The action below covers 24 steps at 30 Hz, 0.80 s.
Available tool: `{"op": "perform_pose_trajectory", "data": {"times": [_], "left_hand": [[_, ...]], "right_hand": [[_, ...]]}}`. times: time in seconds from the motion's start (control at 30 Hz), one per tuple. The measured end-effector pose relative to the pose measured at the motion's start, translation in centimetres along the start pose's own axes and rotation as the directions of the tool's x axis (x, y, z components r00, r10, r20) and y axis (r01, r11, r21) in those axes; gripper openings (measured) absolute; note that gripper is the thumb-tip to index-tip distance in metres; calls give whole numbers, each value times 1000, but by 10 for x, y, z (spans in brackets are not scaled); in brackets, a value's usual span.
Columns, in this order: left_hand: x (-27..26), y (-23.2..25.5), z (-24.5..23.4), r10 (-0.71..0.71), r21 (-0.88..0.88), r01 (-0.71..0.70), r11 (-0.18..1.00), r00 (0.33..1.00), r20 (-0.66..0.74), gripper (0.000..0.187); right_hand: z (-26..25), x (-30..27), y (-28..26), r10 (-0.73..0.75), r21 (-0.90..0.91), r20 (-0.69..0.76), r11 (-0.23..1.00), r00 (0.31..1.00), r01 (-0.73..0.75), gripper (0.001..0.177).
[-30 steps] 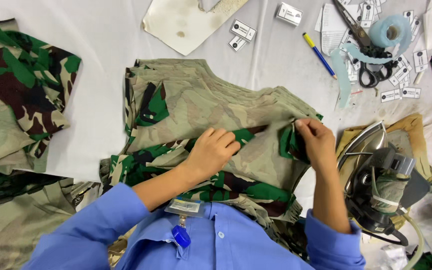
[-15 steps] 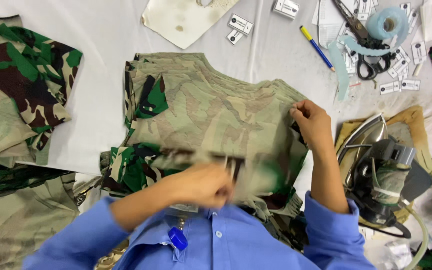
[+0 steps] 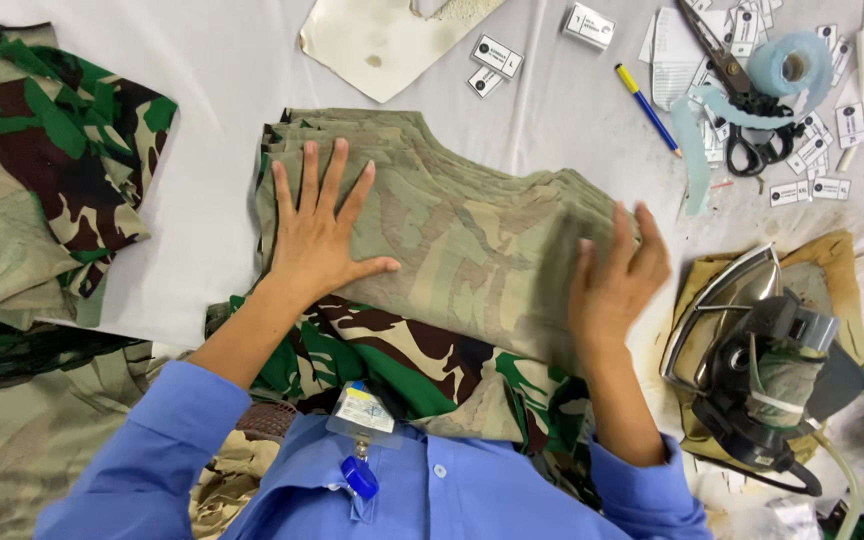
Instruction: The person irons the collar area of camouflage-patterned shirts using a white template and a steam iron. They repeatedly place the template on the collar, position a small label, press with the iron, and then remove the template to smooth the fabric before moving to the next shirt.
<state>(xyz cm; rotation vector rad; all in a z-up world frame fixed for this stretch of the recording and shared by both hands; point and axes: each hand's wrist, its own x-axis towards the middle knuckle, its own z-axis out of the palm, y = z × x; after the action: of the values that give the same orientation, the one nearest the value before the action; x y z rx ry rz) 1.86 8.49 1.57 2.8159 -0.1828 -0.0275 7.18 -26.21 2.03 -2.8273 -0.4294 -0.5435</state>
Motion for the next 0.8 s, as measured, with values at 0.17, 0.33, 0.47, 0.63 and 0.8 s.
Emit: {"op": "perform_pose_trajectory", "data": {"times": [0.17, 0.33, 0.47, 0.63, 0.8], "left_hand": [[5, -6, -4, 9, -13, -9, 1000, 1000, 14, 113], [46, -34, -4, -79, -13, 79, 997, 997, 3, 102], [121, -98, 3, -459, -264, 399, 878, 858, -232, 83], [173, -124, 11, -613, -242, 568, 787, 767, -192, 61], [172, -129, -11, -592, -909, 376, 182, 780, 204, 17]], "right_hand": [[23, -8, -35, -142, 140, 275, 984, 951, 106, 65], [29, -15, -31, -86, 171, 342, 985, 936, 28, 73], [26, -13, -33, -153, 36, 360, 988, 920, 150, 65], [28, -12, -33, -134, 23, 364, 991, 922, 134, 65], [26, -12, -33, -148, 62, 297, 989, 943, 135, 63]]}}
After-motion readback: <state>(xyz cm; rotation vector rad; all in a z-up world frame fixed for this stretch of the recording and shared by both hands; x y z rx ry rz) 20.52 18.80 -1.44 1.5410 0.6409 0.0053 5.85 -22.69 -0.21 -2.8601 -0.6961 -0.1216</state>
